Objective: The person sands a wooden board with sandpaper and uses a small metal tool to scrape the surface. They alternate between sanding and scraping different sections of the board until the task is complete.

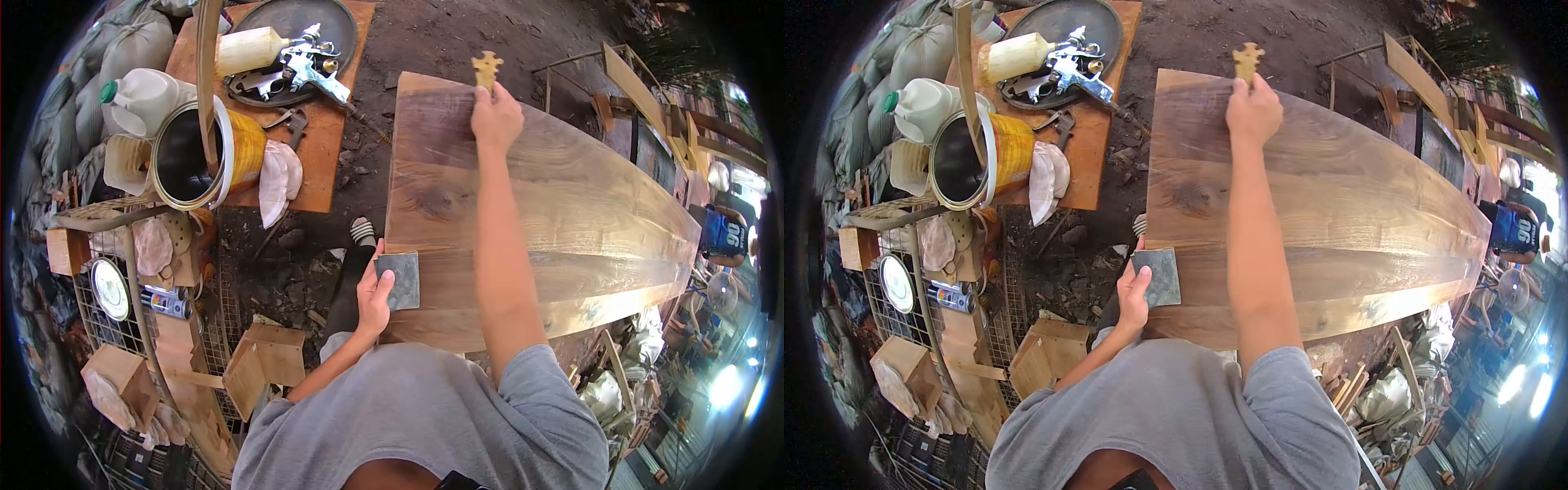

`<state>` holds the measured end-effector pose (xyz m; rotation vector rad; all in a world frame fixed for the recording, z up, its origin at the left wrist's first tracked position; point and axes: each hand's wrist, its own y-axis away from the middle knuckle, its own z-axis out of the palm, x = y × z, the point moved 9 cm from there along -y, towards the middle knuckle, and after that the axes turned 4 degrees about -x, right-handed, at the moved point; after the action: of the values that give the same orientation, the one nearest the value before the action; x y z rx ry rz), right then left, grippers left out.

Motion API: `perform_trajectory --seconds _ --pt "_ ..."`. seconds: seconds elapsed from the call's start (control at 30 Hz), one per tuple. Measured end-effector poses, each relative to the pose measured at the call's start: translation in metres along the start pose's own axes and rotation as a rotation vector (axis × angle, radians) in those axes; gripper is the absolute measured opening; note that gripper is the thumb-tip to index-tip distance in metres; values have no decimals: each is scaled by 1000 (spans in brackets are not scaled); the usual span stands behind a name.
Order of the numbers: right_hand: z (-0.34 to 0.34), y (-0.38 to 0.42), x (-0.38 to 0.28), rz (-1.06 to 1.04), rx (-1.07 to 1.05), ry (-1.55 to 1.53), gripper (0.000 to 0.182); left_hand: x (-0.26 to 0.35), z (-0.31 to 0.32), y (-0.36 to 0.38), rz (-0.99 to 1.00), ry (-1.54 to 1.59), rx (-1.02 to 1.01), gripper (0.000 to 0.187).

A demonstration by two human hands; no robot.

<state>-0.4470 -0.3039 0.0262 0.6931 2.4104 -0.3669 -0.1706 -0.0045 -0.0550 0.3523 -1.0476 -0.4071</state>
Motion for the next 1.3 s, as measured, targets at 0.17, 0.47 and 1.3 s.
perform_trajectory --seconds 0.17,0.47,1.3 --pt "55 36 -89 -199 -110 -8 24 2 3 0 -17 10 6 40" --pt "155 24 -140 64 -298 -479 30 3 6 3 8 88 -9 49" --pt "-130 218 30 -325 -732 -691 94 66 89 -21 117 -162 40 23"
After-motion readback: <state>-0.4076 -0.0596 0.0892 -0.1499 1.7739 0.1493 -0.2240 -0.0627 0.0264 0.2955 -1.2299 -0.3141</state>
